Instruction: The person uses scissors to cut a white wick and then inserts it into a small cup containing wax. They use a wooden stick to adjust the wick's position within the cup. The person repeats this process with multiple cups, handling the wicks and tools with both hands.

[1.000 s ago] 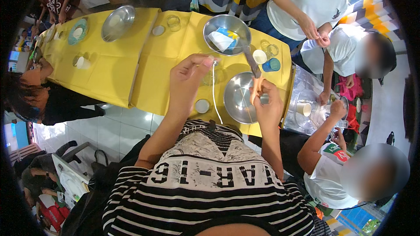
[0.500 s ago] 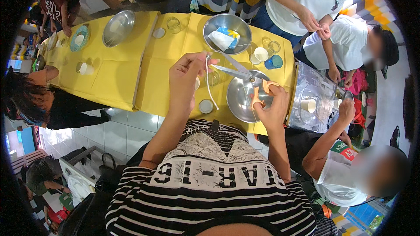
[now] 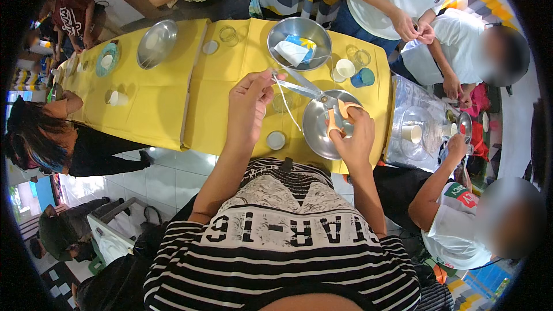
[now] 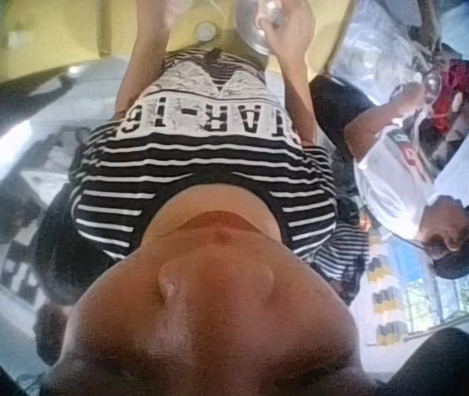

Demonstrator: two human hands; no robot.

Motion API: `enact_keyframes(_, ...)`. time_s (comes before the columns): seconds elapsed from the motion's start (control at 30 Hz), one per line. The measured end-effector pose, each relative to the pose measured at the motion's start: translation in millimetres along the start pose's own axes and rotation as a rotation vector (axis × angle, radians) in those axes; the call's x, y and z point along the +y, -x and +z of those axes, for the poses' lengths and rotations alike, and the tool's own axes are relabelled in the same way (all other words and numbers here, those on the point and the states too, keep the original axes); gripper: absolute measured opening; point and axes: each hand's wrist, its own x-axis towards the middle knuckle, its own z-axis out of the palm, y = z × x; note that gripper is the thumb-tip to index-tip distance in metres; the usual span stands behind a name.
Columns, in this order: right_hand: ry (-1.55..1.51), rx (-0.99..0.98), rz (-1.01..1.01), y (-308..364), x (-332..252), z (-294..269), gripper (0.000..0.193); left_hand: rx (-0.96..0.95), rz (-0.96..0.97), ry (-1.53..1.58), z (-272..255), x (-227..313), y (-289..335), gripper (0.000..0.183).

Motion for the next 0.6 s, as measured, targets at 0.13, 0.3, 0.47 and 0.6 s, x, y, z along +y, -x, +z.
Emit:
enact_keyframes(0.13, -0.028, 0.003, 0.009, 2, 4, 3, 0.047, -0.011, -0.115, 0.131, -4, -5, -4, 0.015)
enact_keyframes(0.3, -0.074, -0.023, 0.069, 6, 5, 5, 0.046, 0.038, -0.189, 0.146, 1, -6, -2, 0.011)
enact_keyframes(0.47, -0.119, -0.042, 0.087, 7, 4, 8, 0.044, 0.042, -0.239, 0.165, 1, -11, -2, 0.012)
enact_keyframes(0.6, -0.204, -0.095, 0.219, 7, -4, 9, 0.044, 0.139, -0.222, 0.088, 7, -18, 0, 0.017)
